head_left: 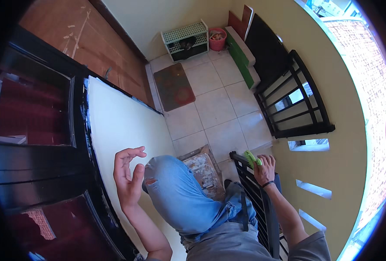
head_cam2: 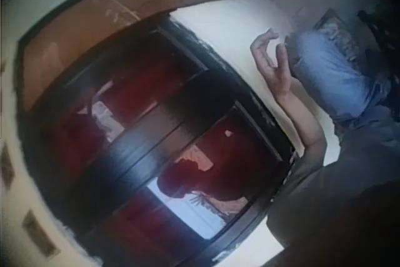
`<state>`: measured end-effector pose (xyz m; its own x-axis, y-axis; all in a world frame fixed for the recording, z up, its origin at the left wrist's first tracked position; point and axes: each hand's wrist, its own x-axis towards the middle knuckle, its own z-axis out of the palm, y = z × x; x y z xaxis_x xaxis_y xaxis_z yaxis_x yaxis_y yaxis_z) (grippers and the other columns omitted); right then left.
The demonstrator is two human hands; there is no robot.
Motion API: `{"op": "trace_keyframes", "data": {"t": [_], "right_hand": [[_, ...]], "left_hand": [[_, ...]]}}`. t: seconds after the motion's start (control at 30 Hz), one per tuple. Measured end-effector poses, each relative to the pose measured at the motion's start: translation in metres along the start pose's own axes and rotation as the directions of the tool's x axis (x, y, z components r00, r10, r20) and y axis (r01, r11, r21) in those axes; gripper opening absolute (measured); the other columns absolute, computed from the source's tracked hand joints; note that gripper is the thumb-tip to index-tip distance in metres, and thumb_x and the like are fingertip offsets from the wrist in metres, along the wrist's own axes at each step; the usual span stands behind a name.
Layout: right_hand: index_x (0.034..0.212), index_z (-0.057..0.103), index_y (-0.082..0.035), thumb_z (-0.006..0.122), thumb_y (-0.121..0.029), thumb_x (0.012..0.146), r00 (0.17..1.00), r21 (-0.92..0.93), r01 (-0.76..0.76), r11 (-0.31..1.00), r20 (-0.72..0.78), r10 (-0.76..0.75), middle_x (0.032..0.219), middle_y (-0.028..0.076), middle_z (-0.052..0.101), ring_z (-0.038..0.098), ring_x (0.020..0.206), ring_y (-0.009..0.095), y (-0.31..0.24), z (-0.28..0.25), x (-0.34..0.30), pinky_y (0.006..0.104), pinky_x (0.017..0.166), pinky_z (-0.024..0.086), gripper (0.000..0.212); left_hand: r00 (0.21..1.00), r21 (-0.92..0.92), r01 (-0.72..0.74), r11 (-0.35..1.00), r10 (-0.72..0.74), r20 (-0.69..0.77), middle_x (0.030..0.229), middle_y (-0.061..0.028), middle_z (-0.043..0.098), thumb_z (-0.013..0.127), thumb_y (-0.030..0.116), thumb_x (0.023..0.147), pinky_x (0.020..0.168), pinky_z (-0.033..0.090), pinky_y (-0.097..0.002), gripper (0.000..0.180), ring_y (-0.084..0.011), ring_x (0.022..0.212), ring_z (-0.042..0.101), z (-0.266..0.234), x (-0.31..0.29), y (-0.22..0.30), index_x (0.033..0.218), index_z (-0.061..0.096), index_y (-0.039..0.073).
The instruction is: The person brushes dust and debris from window frames, decorative wall vents, and a door frame using a small green hand brush, and wipes several areas with a cloth.
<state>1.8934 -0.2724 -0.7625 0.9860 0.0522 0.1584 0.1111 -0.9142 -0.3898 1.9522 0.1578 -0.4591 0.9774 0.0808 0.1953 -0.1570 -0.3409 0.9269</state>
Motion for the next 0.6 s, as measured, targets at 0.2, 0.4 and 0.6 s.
{"op": "trace_keyframes", "data": {"t": [0.2,0.4,0.6], "right_hand": [[0.108,0.066,-0.002,0.068,-0.019,0.093,0.998,-0.001,-0.067,0.998,0.012,0.067,0.111,0.013,0.07,0.062,0.117,0.035,-0.006,-0.006,0.012,0.0531,0.11,0.041,0.023],[0.108,0.064,-0.001,0.067,-0.014,0.095,0.997,-0.02,-0.077,0.997,0.03,0.078,0.111,0.017,0.068,0.061,0.113,0.039,-0.013,-0.001,0.023,0.0503,0.099,0.048,0.018],[0.108,0.063,0.0,0.066,-0.016,0.096,0.989,-0.008,-0.15,0.989,0.002,0.15,0.108,0.02,0.067,0.061,0.112,0.041,-0.005,0.01,0.005,0.0501,0.099,0.05,0.019]], "left_hand": [[0.981,0.065,0.021,0.998,-0.034,0.193,0.104,-0.0098,0.066,0.069,0.026,0.102,0.105,0.046,-0.0392,0.037,-0.0211,0.111,0.064,-0.011,0.103,-0.033,0.125,0.058,0.0],[0.978,0.087,-0.071,0.994,0.051,0.204,0.099,-0.0086,0.064,0.067,0.021,0.103,0.104,0.046,-0.0378,0.034,-0.0215,0.11,0.065,-0.039,0.152,-0.043,0.128,0.057,0.0],[0.887,0.229,-0.377,0.898,0.279,0.369,0.093,-0.0077,0.063,0.071,0.015,0.096,0.091,0.051,-0.0373,0.027,-0.0177,0.095,0.065,-0.009,0.165,0.051,0.118,0.063,0.0]]}}
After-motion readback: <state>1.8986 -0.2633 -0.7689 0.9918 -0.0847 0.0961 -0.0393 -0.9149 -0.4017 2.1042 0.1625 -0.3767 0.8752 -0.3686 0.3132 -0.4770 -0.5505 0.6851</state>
